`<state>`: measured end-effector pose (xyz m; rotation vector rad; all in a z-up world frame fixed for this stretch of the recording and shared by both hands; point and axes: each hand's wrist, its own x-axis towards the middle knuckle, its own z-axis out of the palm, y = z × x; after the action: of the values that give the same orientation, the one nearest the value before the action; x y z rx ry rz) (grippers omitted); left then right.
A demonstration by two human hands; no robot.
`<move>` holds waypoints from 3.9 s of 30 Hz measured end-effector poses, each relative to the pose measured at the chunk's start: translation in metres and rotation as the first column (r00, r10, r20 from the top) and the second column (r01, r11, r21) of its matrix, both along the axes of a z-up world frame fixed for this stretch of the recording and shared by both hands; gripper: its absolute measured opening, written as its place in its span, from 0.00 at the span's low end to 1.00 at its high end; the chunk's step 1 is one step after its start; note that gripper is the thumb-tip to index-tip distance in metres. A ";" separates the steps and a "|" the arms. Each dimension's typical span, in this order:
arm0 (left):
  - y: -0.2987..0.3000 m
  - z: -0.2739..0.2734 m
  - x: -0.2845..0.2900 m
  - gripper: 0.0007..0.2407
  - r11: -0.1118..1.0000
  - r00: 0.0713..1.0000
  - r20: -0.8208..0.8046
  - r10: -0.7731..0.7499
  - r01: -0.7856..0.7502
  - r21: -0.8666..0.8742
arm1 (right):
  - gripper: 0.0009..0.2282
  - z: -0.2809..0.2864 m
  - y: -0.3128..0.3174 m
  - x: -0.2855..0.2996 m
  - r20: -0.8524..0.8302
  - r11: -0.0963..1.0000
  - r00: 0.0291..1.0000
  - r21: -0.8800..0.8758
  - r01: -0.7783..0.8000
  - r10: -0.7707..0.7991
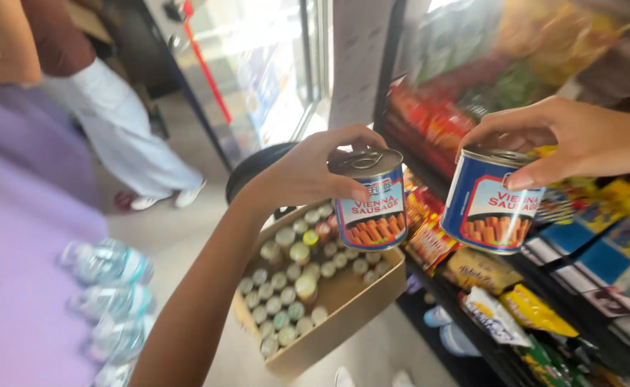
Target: Organizing various canned goods from a shelf into a cardboard box on the floor.
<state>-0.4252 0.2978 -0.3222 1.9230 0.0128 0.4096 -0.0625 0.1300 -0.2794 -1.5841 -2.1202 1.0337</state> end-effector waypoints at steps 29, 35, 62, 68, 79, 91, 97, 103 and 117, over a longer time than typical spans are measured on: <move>-0.149 -0.509 -0.136 0.29 -0.286 0.047 -0.624 0.780 -0.860 -0.423 | 0.38 -0.583 0.128 -0.105 -0.076 0.667 0.728 -0.473 0.575 -0.682; -0.157 -0.558 -0.131 0.29 -0.324 0.020 -0.639 0.769 -0.849 -0.417 | 0.43 -0.693 0.149 -0.180 0.237 0.415 0.589 -0.512 0.752 -0.773; -0.041 -0.553 -0.112 0.32 0.115 0.226 -0.674 0.704 -0.972 -0.205 | 0.29 -0.762 0.141 -0.196 0.058 0.222 0.418 -0.778 0.588 -0.907; -0.028 -0.557 -0.057 0.34 0.538 0.448 -0.397 0.801 -0.830 0.148 | 0.31 -0.657 0.101 -0.210 -0.328 0.569 0.665 -0.803 0.177 -0.670; 0.021 -0.606 -0.049 0.42 0.545 0.422 -0.358 0.833 -0.741 0.393 | 0.27 -0.701 0.159 -0.175 0.115 0.080 0.309 -0.830 0.553 -0.944; 0.037 -0.681 -0.061 0.39 0.568 0.380 -0.520 0.765 -0.779 0.266 | 0.34 -0.768 0.169 -0.199 -0.211 0.215 0.043 -0.970 0.114 -0.976; 0.036 -0.688 -0.059 0.40 0.619 0.466 -0.493 0.735 -0.757 0.208 | 0.43 -0.739 0.196 -0.229 0.001 0.025 0.080 -0.944 0.329 -0.997; 0.029 -0.694 -0.063 0.39 0.530 0.463 -0.437 0.771 -0.847 0.039 | 0.39 -0.764 0.187 -0.226 0.106 -0.047 0.098 -0.880 0.473 -0.990; 0.039 -0.721 -0.076 0.35 0.579 0.480 -0.451 0.753 -0.808 0.107 | 0.38 -0.746 0.203 -0.230 0.163 -0.084 0.154 -0.901 0.425 -0.975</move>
<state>-0.5008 0.3370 -1.0429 1.7415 1.2719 0.5272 -0.2922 0.3327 -1.0252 -1.9433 0.2155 1.7126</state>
